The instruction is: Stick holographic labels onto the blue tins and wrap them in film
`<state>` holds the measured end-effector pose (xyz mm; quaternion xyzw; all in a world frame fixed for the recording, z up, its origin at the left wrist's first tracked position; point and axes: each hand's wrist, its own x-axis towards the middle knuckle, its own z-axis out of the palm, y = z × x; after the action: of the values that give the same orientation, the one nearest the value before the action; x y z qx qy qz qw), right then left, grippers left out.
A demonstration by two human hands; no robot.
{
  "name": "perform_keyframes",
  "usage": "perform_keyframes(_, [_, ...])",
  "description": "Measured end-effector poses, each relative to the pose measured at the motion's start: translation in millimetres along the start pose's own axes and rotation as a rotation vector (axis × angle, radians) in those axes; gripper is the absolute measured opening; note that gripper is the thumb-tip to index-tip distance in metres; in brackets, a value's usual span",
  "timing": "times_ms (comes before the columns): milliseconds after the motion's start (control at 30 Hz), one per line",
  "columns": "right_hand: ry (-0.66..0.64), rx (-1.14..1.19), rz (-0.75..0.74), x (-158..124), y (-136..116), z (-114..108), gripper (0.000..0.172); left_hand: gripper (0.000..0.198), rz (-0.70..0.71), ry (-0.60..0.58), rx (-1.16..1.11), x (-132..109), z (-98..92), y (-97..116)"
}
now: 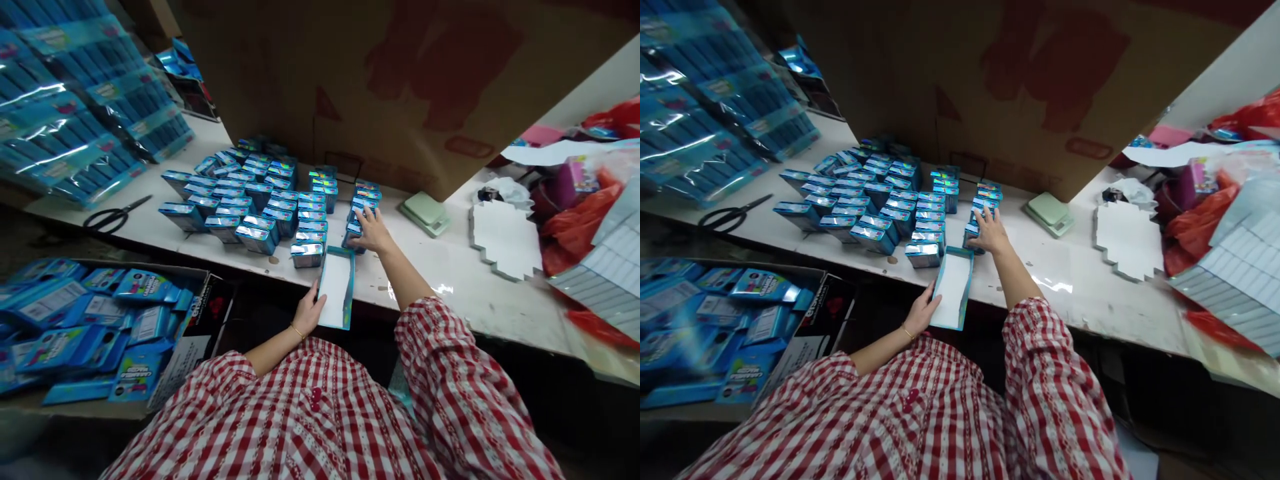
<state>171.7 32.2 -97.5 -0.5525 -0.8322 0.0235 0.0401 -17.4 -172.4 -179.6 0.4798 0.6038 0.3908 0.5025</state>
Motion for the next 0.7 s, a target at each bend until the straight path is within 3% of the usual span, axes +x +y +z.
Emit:
perform_keyframes(133, [0.099,0.006,-0.137,-10.3,16.1,0.8,0.085,0.059,0.072,-0.07,0.163,8.0,5.2,13.7])
perform_keyframes(300, [0.065,0.034,-0.241,-21.1,36.0,-12.5,0.084,0.068,0.208,-0.247,0.5,20.9,18.1,35.1])
perform_keyframes(433, [0.04,0.143,-0.256,-31.6,51.7,-16.1,0.09,0.076,0.215,-0.24,0.688,29.5,21.0,47.4])
perform_keyframes(567, [0.186,0.48,-0.062,-49.6,66.0,-2.0,0.099,0.076,0.4,-0.149,0.663,34.0,24.4,63.2])
perform_keyframes(633, [0.294,0.691,0.086,-56.3,69.4,11.5,0.091,0.073,0.504,-0.116,0.499,43.0,31.1,74.8])
perform_keyframes(700, [0.384,0.869,0.184,-57.1,68.9,26.6,0.084,0.072,0.492,-0.056,0.266,62.1,42.0,87.9])
